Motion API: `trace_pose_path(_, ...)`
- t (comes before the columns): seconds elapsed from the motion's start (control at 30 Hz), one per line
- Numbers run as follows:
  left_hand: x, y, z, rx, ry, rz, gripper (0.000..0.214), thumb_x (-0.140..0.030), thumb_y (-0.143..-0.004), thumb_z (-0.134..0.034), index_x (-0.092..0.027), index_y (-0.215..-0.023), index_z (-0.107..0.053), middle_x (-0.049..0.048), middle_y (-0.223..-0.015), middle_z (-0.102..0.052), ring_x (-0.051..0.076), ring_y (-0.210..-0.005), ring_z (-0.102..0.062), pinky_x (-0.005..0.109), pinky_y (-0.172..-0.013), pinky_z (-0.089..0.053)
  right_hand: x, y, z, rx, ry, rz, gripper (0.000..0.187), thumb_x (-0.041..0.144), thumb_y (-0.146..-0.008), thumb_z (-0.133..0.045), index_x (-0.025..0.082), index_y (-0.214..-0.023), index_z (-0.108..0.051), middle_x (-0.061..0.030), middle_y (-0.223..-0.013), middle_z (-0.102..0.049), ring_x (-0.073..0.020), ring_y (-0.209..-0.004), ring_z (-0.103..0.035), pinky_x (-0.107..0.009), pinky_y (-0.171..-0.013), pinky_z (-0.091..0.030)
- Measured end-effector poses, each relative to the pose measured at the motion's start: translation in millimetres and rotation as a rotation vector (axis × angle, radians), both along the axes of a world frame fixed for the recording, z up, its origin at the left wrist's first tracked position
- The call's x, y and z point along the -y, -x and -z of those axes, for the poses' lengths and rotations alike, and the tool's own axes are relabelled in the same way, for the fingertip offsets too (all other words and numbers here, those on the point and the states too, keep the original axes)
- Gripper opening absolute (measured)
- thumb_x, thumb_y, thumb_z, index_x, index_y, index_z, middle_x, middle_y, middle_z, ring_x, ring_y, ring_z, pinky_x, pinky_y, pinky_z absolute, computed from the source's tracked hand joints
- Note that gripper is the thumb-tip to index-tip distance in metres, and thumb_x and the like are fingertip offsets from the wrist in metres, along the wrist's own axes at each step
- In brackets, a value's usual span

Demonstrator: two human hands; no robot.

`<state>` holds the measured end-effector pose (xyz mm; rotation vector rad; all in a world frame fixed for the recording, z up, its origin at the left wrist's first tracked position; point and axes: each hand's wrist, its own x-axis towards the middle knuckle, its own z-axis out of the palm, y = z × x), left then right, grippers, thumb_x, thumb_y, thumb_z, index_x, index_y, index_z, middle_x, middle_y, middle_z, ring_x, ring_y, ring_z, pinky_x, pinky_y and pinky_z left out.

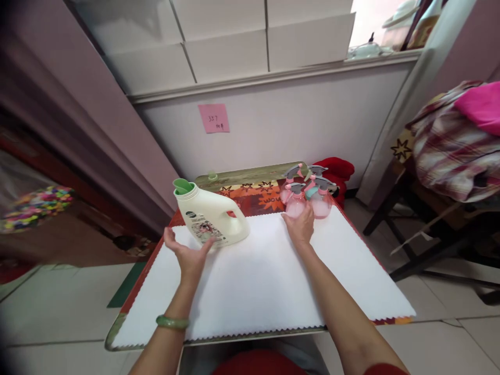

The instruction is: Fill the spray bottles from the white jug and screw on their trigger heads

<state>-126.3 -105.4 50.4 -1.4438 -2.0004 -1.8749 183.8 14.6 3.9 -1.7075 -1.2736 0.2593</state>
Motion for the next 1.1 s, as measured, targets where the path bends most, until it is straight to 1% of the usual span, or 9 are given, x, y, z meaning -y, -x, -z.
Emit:
trace_pose_path(0.13, -23, 34, -5.5, 0.305, 0.091, 0.325, 0.132, -0.041, -0.045, -0.096, -0.026, -0.152, -0.020, 0.0213, -0.156, -0.036, 0.037, -0.145, -0.038, 0.055, -0.118, -0.030, -7, 5, 4.5, -0.050, 0.052, 0.049, 0.118, 0.059, -0.065, -0.079, 0.014, -0.156, -0.021, -0.0234, -0.156, -0.042, -0.0400, -0.140, -0.043, -0.049, -0.105, -0.045)
trace_pose_path(0.27, -35, 33, -2.7, 0.397, 0.129, 0.418, 0.102, -0.042, -0.046, -0.094, -0.021, -0.134, -0.046, 0.0137, -0.120, -0.068, 0.030, -0.105, -0.069, 0.052, -0.095, -0.054, -12, 4, 12.9, -0.028, 0.042, 0.109, 0.116, 0.058, -0.061, -0.081, 0.012, -0.154, -0.028, -0.0248, -0.147, -0.051, -0.0415, -0.135, -0.048, -0.050, -0.107, -0.043)
trace_pose_path(0.4, -33, 22, 3.8, 0.440, 0.138, 0.353, 0.081, -0.039, -0.052, -0.093, -0.019, -0.120, -0.052, 0.0080, -0.101, -0.073, 0.026, -0.088, -0.072, 0.049, -0.084, -0.059, -17, 2, 21.8, 0.035, -0.027, 0.124, 0.099, 0.059, -0.061, -0.078, 0.011, -0.142, -0.045, -0.0242, -0.134, -0.058, -0.0412, -0.127, -0.051, -0.051, -0.105, -0.043)
trace_pose_path(0.6, -22, -1, 2.9, 0.371, 0.071, 0.121, 0.095, -0.036, -0.054, -0.093, -0.019, -0.134, -0.045, 0.0157, -0.128, -0.062, 0.032, -0.115, -0.064, 0.054, -0.101, -0.050, -13, 7, 14.4, 0.019, -0.238, 0.084, 0.086, 0.057, -0.061, -0.074, 0.011, -0.131, -0.053, -0.0209, -0.124, -0.063, -0.0395, -0.118, -0.056, -0.056, -0.104, -0.044)
trace_pose_path(0.7, -5, -22, -4.5, 0.289, -0.020, -0.054, 0.105, -0.037, -0.059, -0.090, -0.021, -0.145, -0.032, 0.0205, -0.153, -0.037, 0.036, -0.145, -0.035, 0.058, -0.119, -0.027, -2, 14, 0.6, -0.053, -0.328, -0.053, 0.086, 0.055, -0.064, -0.076, 0.015, -0.135, -0.048, -0.0176, -0.132, -0.059, -0.0361, -0.123, -0.055, -0.054, -0.107, -0.042)
trace_pose_path(0.77, 7, -41, -13.3, 0.168, -0.081, -0.067, 0.086, -0.036, -0.070, -0.084, -0.022, -0.142, -0.037, 0.0183, -0.151, -0.039, 0.033, -0.146, -0.033, 0.055, -0.121, -0.024, 7, 21, -8.9, -0.206, -0.298, -0.201, 0.090, 0.055, -0.063, -0.080, 0.020, -0.139, -0.044, -0.0145, -0.136, -0.057, -0.0335, -0.123, -0.056, -0.052, -0.104, -0.046)
trace_pose_path(0.9, 9, -80, -39.7, -0.182, 0.049, 0.324, 0.040, -0.035, -0.082, -0.074, -0.023, -0.118, -0.061, 0.0133, -0.133, -0.059, 0.031, -0.131, -0.052, 0.052, -0.114, -0.035, 29, 39, -24.7, -0.502, -0.146, -0.530, 0.085, 0.053, -0.062, -0.084, 0.020, -0.132, -0.048, -0.0138, -0.126, -0.062, -0.0307, -0.109, -0.064, -0.047, -0.093, -0.054)
trace_pose_path(1.0, -6, -105, -58.0, 0.026, 0.243, 0.505, 0.044, -0.041, -0.084, -0.072, -0.021, -0.121, -0.061, 0.0136, -0.128, -0.064, 0.030, -0.122, -0.060, 0.047, -0.104, -0.045, 47, 54, -33.2, -0.540, -0.154, -0.745, 0.083, 0.046, -0.066, -0.084, 0.020, -0.136, -0.048, -0.0142, -0.133, -0.061, -0.0309, -0.117, -0.062, -0.048, -0.100, -0.053)
trace_pose_path(1.1, -18, -124, -68.5, 0.221, 0.216, 0.618, 0.048, -0.041, -0.083, -0.073, -0.020, -0.124, -0.060, 0.0120, -0.122, -0.068, 0.027, -0.114, -0.064, 0.042, -0.100, -0.047, 64, 64, -37.4, -0.476, -0.222, -0.885, 0.081, 0.037, -0.069, -0.082, 0.021, -0.141, -0.047, -0.0139, -0.139, -0.058, -0.0313, -0.127, -0.058, -0.049, -0.109, -0.047)
